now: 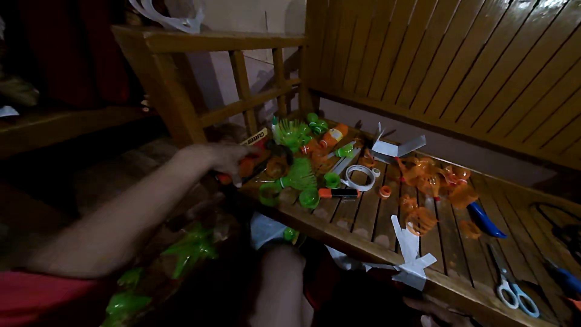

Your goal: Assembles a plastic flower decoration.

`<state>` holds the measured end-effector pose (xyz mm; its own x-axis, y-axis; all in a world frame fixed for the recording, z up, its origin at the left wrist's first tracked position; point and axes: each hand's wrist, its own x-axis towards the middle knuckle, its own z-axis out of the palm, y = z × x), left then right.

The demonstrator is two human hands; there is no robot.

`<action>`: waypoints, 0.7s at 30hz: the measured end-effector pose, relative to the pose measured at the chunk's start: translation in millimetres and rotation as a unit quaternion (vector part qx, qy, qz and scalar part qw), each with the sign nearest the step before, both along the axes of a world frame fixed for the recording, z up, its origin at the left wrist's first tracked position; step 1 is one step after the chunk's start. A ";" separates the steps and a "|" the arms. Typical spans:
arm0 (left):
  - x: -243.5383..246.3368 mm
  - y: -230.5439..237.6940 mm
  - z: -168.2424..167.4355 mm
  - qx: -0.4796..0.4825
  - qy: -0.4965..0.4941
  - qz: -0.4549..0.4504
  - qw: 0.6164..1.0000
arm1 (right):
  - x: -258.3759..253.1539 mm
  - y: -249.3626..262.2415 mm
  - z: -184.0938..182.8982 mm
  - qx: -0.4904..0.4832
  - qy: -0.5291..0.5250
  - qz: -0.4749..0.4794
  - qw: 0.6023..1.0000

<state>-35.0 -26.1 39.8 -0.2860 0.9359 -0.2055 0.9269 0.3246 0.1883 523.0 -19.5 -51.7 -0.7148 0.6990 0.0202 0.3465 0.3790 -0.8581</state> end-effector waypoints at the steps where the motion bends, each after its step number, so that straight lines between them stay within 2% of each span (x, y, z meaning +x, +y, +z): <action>1: -0.8 -3.3 -3.0 0.000 0.013 -0.005 1.000 | 1.0 -0.3 -0.2 -0.004 0.001 0.002 1.000; 3: -3.9 -14.3 -1.7 0.109 -0.052 0.005 0.993 | 1.6 -0.2 -1.0 -0.010 0.007 0.001 1.000; 5: 3.0 -24.1 5.1 0.237 -0.190 0.059 0.951 | 1.5 -0.8 -1.4 -0.009 0.008 -0.003 1.000; 7: 16.3 -28.5 12.1 0.287 -0.302 0.110 0.903 | 1.2 -1.2 -1.5 -0.005 0.005 -0.004 1.000; 10: 34.0 -31.1 17.5 0.296 -0.413 0.106 0.855 | 1.4 0.7 -5.3 -0.003 0.014 -0.002 1.000; 12: 41.7 -30.2 18.0 0.295 -0.447 0.077 0.841 | 0.2 -2.2 -4.3 0.001 0.019 -0.010 1.000; 15: 49.2 -24.8 17.5 0.292 -0.456 0.031 0.840 | 0.6 -5.0 -0.8 0.013 0.017 -0.016 1.000; 21: 72.3 -15.7 22.7 0.278 -0.448 0.020 0.849 | 3.1 -5.2 -0.6 0.005 0.013 -0.018 1.000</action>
<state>37.3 -41.8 62.4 -0.2819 0.9529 0.1120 0.3205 -0.0166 0.9471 526.1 -24.8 -52.3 -0.6877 0.7246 0.0453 0.3382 0.3749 -0.8632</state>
